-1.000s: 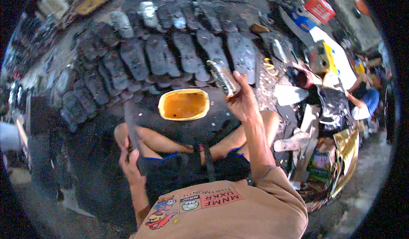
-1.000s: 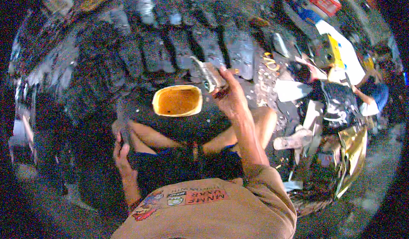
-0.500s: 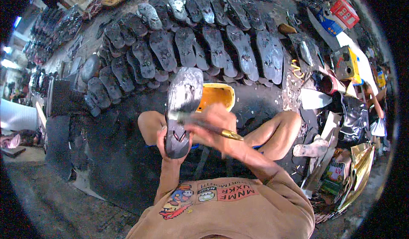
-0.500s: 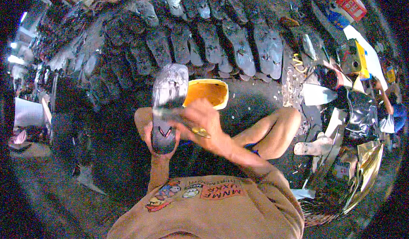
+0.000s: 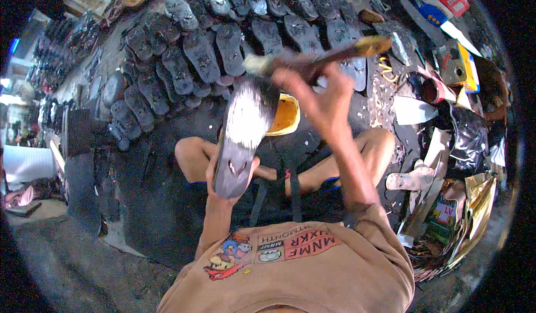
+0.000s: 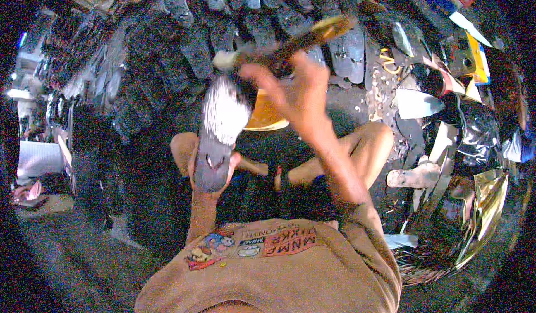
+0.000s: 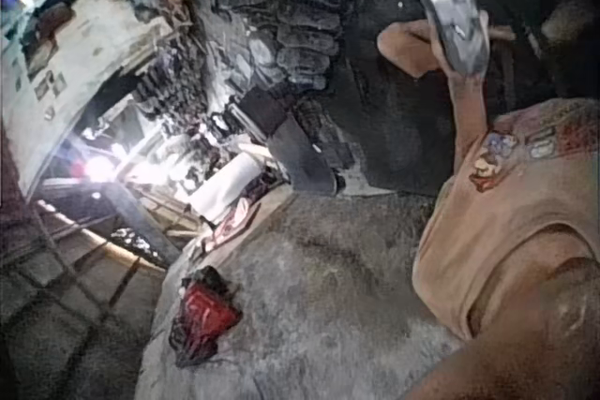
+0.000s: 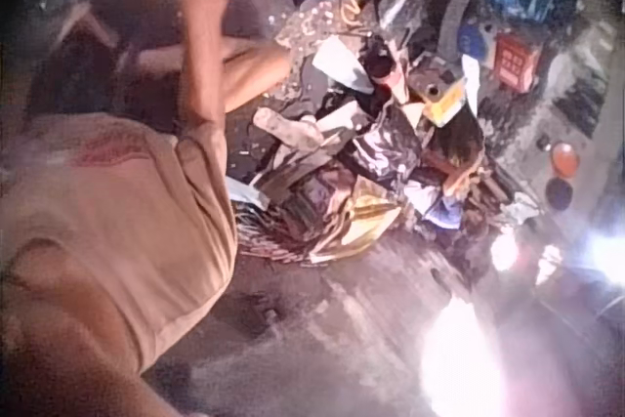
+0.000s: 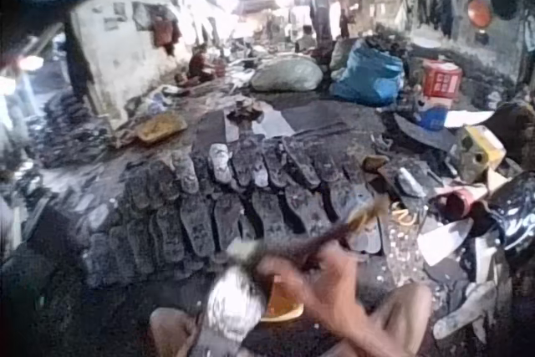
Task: The person sits on the floor and repeatedly picks up grey slipper soles, applies a yellowish substance from a container using a brush, and places them back in a pile. The person handles the soles one at a time, dipping the brush into the container between applications.
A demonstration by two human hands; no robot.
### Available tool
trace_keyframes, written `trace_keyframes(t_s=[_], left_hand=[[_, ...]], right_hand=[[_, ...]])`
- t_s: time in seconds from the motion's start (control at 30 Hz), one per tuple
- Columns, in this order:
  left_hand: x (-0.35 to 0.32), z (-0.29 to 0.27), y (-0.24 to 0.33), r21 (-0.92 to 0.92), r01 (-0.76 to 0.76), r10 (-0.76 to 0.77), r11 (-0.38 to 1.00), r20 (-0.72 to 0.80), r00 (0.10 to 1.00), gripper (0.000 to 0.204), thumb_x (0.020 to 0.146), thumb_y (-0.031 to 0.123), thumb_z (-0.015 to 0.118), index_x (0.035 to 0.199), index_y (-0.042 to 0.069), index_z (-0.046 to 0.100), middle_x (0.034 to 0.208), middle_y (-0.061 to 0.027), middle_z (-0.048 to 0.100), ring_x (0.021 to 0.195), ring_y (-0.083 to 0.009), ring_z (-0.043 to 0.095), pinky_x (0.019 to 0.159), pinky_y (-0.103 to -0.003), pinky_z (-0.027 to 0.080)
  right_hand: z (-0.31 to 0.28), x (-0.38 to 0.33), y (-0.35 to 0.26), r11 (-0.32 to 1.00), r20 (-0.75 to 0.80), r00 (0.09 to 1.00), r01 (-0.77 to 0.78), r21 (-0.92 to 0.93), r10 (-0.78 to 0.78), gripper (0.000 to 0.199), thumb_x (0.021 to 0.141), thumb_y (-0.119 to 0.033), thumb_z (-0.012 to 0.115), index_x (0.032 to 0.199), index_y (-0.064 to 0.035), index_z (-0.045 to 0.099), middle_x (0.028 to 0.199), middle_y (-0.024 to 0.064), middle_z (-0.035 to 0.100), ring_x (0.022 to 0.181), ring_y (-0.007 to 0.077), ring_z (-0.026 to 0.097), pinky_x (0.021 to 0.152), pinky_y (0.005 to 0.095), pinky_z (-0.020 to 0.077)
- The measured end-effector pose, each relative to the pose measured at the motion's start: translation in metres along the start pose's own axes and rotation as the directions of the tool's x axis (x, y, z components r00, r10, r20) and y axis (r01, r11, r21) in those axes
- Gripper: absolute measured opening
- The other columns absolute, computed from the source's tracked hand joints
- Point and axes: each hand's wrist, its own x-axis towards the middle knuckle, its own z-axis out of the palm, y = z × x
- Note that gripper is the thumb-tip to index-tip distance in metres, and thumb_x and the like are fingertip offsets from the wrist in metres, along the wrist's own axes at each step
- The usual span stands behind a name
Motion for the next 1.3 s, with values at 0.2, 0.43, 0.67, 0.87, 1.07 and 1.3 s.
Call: trace_keyframes(t_s=[0.2,0.43,0.67,0.87,1.07,1.3], left_hand=[[0.039,-0.007,-0.008,-0.209,-0.132,0.172,0.969,0.187,0.967,0.054,0.104,0.04,0.056,0.15,0.012,0.049,0.131,-0.0112,0.065,0.11,-0.0267,0.068,0.092,-0.045,0.06],[0.048,0.01,-0.005,-0.517,-0.008,0.105,0.856,0.158,0.982,0.054,0.099,0.05,0.057,0.132,0.008,0.062,0.13,-0.013,0.068,0.112,-0.0302,0.067,0.097,-0.049,0.058],[0.061,0.007,0.002,-0.324,-0.106,0.173,0.94,0.184,0.968,0.044,0.105,0.032,0.051,0.142,0.009,0.055,0.131,-0.0114,0.066,0.118,-0.0279,0.064,0.105,-0.046,0.052],[0.049,0.028,0.002,-0.402,0.031,0.094,0.915,0.286,0.954,0.049,0.106,0.039,0.048,0.14,0.005,0.056,0.133,-0.0133,0.066,0.122,-0.0288,0.063,0.107,-0.048,0.05],[0.051,0.04,0.0,-0.468,-0.022,0.115,0.883,0.172,0.978,0.044,0.105,0.037,0.053,0.142,0.015,0.057,0.131,-0.009,0.068,0.114,-0.0266,0.067,0.101,-0.043,0.056],[0.134,0.06,0.125,0.078,-0.702,0.703,0.708,0.009,0.711,0.053,0.103,0.025,0.059,0.151,0.006,0.049,0.141,-0.0121,0.061,0.124,-0.022,0.062,0.102,-0.041,0.051]], right_hand=[[0.03,-0.112,-0.037,0.921,0.33,0.87,0.292,0.258,-0.368,0.013,0.087,-0.015,0.081,0.097,-0.0075,0.079,0.095,0.0069,0.076,0.08,0.0179,0.073,0.072,0.0329,0.0573],[0.04,-0.104,-0.024,0.994,0.015,0.998,0.052,0.094,-0.054,0.03,0.076,-0.026,0.09,0.095,-0.0051,0.079,0.076,0.0107,0.073,0.067,0.0243,0.071,0.065,0.0381,0.0573],[0.039,-0.116,-0.017,0.975,0.096,0.992,0.059,0.213,-0.081,0.024,0.075,-0.021,0.09,0.089,-0.0074,0.077,0.076,0.0098,0.071,0.067,0.0217,0.069,0.064,0.0342,0.0543],[0.014,-0.037,-0.016,0.989,-0.044,0.991,-0.124,0.086,0.128,0.023,0.082,-0.022,0.087,0.094,-0.0042,0.079,0.081,0.0067,0.075,0.071,0.0146,0.069,0.064,0.0317,0.0526],[0.02,-0.035,-0.014,0.971,0.032,0.972,-0.23,-0.058,0.232,0.022,0.083,-0.022,0.085,0.089,-0.0014,0.078,0.074,0.0111,0.074,0.06,0.0167,0.068,0.056,0.0297,0.0525],[0.015,-0.076,0.002,0.988,0.199,0.974,0.085,0.132,-0.11,0.023,0.079,-0.015,0.087,0.095,-0.0065,0.074,0.079,0.009,0.07,0.071,0.0226,0.067,0.066,0.0365,0.0544]])
